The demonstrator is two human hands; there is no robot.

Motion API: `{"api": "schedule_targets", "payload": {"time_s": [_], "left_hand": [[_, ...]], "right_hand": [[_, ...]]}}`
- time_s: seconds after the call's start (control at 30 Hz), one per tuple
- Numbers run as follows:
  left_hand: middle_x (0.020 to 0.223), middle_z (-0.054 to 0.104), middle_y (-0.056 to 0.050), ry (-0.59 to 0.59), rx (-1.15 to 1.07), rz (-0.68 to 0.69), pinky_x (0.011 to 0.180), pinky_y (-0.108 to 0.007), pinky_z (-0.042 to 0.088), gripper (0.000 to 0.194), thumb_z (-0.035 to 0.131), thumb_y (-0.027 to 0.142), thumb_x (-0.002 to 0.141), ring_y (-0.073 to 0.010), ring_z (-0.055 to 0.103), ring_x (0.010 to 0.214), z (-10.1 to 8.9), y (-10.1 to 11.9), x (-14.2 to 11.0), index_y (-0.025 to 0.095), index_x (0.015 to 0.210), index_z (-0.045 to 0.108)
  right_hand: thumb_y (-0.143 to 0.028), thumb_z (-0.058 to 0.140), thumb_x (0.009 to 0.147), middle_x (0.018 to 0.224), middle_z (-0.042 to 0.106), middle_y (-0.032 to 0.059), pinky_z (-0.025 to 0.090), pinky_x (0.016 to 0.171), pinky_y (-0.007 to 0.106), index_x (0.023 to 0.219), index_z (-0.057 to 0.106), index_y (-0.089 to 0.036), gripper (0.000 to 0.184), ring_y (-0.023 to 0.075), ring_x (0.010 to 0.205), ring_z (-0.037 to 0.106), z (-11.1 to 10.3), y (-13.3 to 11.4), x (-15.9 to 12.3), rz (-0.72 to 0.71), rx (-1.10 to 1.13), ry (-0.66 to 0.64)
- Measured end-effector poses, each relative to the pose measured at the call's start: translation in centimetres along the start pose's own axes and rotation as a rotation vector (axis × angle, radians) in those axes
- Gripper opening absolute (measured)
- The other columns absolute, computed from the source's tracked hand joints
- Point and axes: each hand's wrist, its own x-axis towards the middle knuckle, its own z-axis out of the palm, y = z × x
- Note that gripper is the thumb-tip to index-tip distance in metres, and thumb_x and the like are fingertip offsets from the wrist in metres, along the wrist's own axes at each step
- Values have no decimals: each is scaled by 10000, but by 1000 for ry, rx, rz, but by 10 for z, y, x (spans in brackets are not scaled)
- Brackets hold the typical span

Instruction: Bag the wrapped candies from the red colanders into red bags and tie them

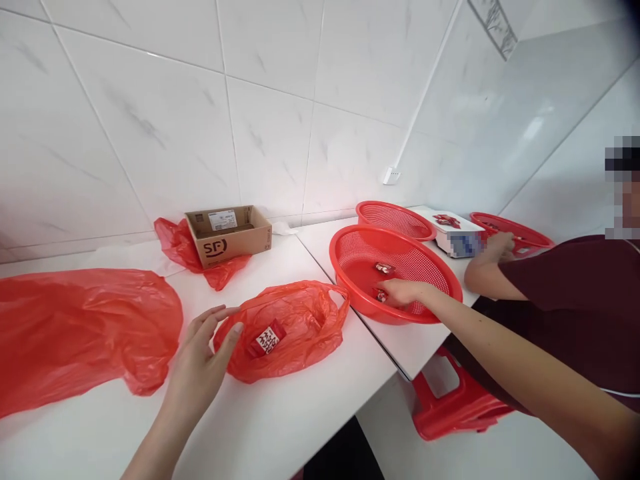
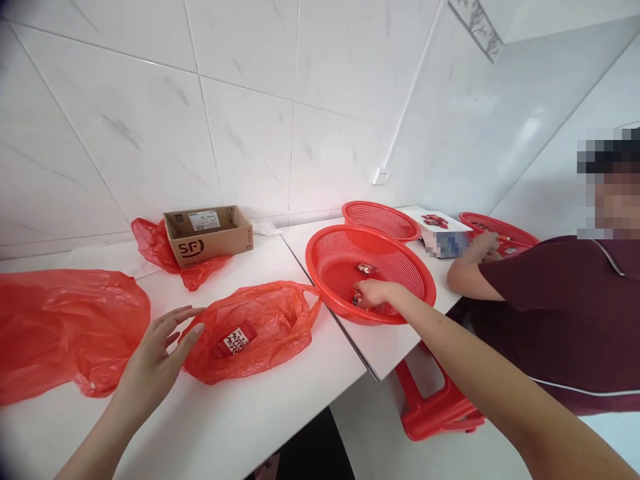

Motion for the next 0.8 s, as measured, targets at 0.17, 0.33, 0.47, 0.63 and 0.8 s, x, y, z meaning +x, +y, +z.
{"api": "schedule_targets", "payload": {"time_s": [0.17,0.33,0.47,0.63,0.8], "left_hand": [[1331,538,-53,33,-27,10,842,-422,525,473,505,624,813,-285,579,1100,-1,5,-2,313,1142,642],[1319,547,-16,156,-137,-43,808,-394,509,384,539,597,808,-294,566,1121,-6,23,-12,320,1044,661],[1152,625,-54,139,-368,-24,881,-359,477,378,593,554,803,-248,590,1045,-6,28,-17,247,1017,647],[925,661,-67,-269,-747,-57,763,-323,501,425,570,549,832,-200,610,840,2,31,-22,179,1033,627],[734,626,-22,-309,-674,-86,678,-257,438,378,583,532,834,-145,539,702,4,31,-18,158,807,628]], "right_hand": [[-331,684,748,835,678,53,474,539,256,772,524,-209,202,168,679,632,-15,-20,-10,-125,218,135],[-446,732,753,792,657,20,405,449,199,866,493,-208,356,115,592,591,-15,-77,-31,-279,803,356],[-486,714,775,697,622,-25,386,404,194,872,489,-215,366,98,489,560,28,-131,-40,-470,929,195],[-588,569,855,613,534,-61,396,400,218,808,452,-225,384,100,446,506,91,-187,-29,-581,955,156],[-586,550,869,655,481,-58,369,447,213,760,431,-222,398,93,523,475,114,-214,-11,-638,1023,168]]}}
